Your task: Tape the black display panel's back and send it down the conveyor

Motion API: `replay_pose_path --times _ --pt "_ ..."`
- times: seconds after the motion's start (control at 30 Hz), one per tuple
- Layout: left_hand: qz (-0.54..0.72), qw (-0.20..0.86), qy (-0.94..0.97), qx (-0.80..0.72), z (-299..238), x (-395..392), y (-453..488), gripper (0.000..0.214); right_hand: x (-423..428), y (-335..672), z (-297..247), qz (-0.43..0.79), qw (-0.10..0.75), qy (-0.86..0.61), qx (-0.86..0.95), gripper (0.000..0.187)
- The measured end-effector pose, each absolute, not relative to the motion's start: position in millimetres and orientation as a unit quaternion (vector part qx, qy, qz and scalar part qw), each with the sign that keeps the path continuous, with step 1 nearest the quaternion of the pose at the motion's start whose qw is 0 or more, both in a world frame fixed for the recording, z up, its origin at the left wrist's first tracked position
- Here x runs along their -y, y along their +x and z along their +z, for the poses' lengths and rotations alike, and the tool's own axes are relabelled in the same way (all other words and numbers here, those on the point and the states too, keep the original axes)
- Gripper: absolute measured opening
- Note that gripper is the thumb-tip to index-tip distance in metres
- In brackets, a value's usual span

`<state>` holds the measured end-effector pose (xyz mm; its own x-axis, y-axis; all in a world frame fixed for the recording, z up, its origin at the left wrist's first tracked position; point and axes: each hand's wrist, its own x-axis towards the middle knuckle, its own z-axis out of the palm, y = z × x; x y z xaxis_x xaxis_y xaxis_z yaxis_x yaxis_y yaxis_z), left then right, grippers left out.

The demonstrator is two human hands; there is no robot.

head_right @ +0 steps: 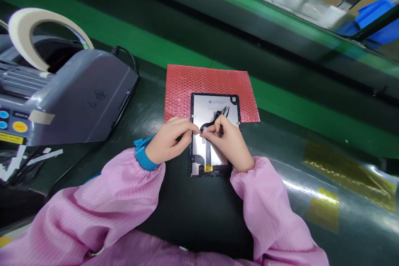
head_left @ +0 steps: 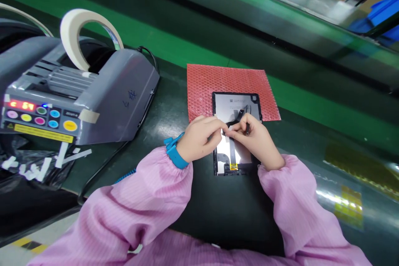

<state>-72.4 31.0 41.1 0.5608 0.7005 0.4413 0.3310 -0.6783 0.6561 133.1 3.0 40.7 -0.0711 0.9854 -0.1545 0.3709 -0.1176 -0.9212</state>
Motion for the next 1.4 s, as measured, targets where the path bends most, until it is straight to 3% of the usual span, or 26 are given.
replay_pose_path --times 0.27,0.7,1.0,1.13,1.2,1.27,1.4 --pt "0.209 0.117 0.937 -0.253 28 -30 -75 0.031 -4 131 37 0.433 0.344 -0.603 0.575 0.045" --pt "0.149 0.108 0.956 -0.229 27 -31 -74 0.032 -9 128 34 0.411 0.379 -0.596 0.576 0.051" --pt "0.131 0.131 0.954 -0.235 29 -34 -75 0.035 -27 117 37 0.209 0.378 -0.652 0.624 0.047" --pt "0.118 0.141 0.952 -0.243 29 -36 -76 0.036 -23 132 51 0.122 0.386 -0.691 0.599 0.036" --pt "0.114 0.142 0.953 -0.244 29 -37 -77 0.036 -15 149 62 0.091 0.364 -0.728 0.574 0.033" --pt "0.11 0.145 0.954 -0.24 29 -38 -77 0.036 -5 165 70 0.082 0.29 -0.781 0.547 0.035" --pt "0.095 0.15 0.955 -0.238 33 -39 -77 0.036 11 178 68 0.159 0.174 -0.816 0.528 0.042"
